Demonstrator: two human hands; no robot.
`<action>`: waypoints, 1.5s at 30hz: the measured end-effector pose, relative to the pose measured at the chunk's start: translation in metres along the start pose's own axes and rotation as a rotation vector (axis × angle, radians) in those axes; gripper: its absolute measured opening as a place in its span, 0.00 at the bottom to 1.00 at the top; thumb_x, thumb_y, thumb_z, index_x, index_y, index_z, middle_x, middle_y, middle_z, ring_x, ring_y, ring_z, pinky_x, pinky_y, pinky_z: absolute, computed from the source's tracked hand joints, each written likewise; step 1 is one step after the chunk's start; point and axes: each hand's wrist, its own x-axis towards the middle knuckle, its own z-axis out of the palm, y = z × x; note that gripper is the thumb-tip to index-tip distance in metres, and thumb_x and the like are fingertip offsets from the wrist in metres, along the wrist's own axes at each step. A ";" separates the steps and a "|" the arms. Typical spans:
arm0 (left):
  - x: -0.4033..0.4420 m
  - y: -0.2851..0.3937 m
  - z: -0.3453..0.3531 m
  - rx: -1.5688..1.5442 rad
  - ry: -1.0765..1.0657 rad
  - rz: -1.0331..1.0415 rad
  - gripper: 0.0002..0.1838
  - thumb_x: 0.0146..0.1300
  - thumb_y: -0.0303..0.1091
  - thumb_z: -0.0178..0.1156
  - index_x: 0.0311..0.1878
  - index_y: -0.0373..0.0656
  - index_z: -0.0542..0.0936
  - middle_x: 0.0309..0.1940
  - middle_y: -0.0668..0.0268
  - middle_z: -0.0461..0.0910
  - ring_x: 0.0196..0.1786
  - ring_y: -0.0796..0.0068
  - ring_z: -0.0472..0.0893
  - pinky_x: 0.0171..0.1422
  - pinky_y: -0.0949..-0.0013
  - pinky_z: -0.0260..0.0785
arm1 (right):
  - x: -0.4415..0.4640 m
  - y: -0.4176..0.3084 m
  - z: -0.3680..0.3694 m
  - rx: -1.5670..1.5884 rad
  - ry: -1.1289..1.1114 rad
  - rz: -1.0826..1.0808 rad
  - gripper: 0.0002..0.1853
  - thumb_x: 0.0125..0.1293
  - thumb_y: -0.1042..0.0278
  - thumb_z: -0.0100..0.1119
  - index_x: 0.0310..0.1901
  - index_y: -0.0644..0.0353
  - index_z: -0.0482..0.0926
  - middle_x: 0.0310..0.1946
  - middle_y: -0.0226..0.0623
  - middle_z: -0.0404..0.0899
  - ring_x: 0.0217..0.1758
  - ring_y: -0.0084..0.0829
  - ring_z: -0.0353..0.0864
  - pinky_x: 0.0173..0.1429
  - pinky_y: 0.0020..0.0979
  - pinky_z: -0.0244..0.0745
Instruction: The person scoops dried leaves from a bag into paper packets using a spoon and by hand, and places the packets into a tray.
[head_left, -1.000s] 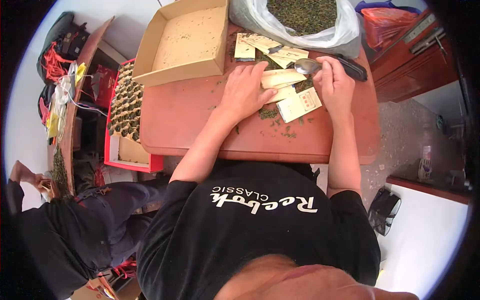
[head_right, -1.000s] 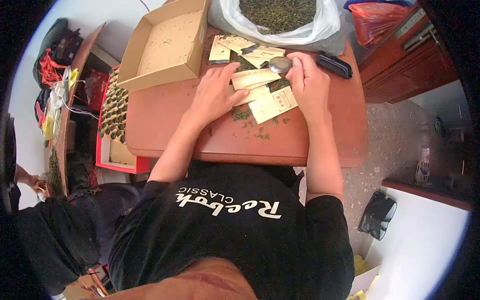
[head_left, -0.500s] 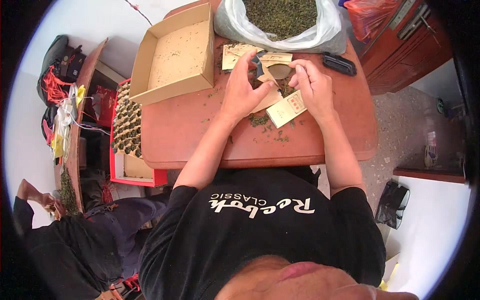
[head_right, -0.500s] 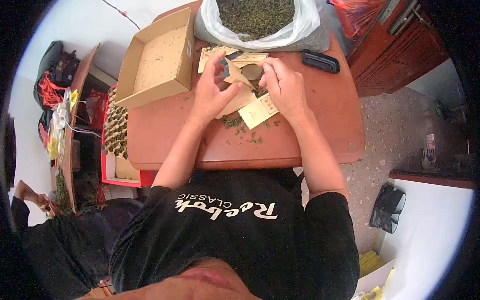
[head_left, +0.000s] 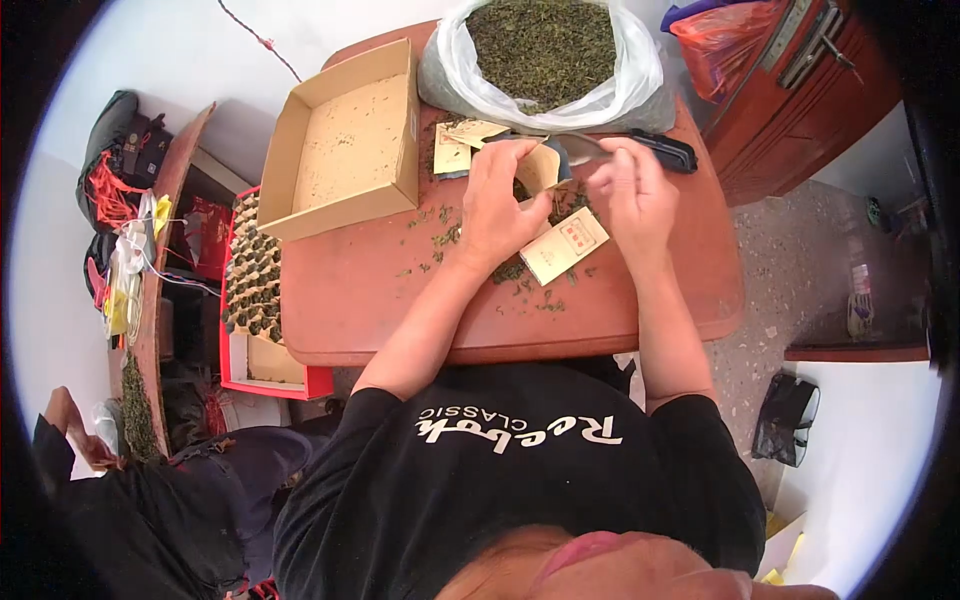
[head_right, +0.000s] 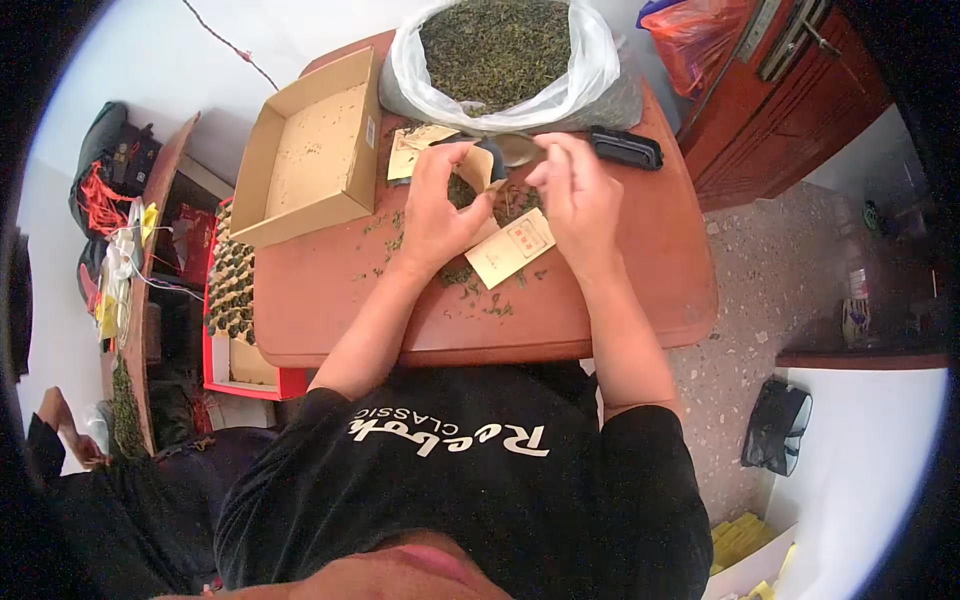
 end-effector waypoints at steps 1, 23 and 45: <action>0.002 0.003 -0.003 0.031 0.038 0.023 0.29 0.46 0.23 0.68 0.55 0.39 0.73 0.48 0.56 0.75 0.53 0.54 0.75 0.60 0.58 0.68 | -0.001 0.000 -0.003 0.096 0.044 0.019 0.12 0.77 0.68 0.48 0.50 0.63 0.80 0.25 0.32 0.84 0.26 0.17 0.80 0.32 0.22 0.74; -0.011 -0.002 -0.012 0.099 0.070 -0.092 0.30 0.48 0.24 0.66 0.58 0.41 0.73 0.51 0.55 0.74 0.57 0.53 0.73 0.63 0.56 0.66 | -0.006 -0.009 -0.002 0.022 0.045 -0.152 0.11 0.77 0.70 0.48 0.51 0.64 0.79 0.25 0.31 0.85 0.23 0.14 0.77 0.29 0.19 0.73; -0.015 -0.007 -0.012 0.019 0.000 -0.105 0.25 0.47 0.25 0.65 0.52 0.43 0.77 0.48 0.58 0.77 0.54 0.55 0.76 0.61 0.59 0.70 | -0.001 -0.006 0.003 0.378 -0.185 0.372 0.13 0.79 0.64 0.46 0.46 0.61 0.79 0.22 0.28 0.80 0.23 0.12 0.73 0.28 0.16 0.65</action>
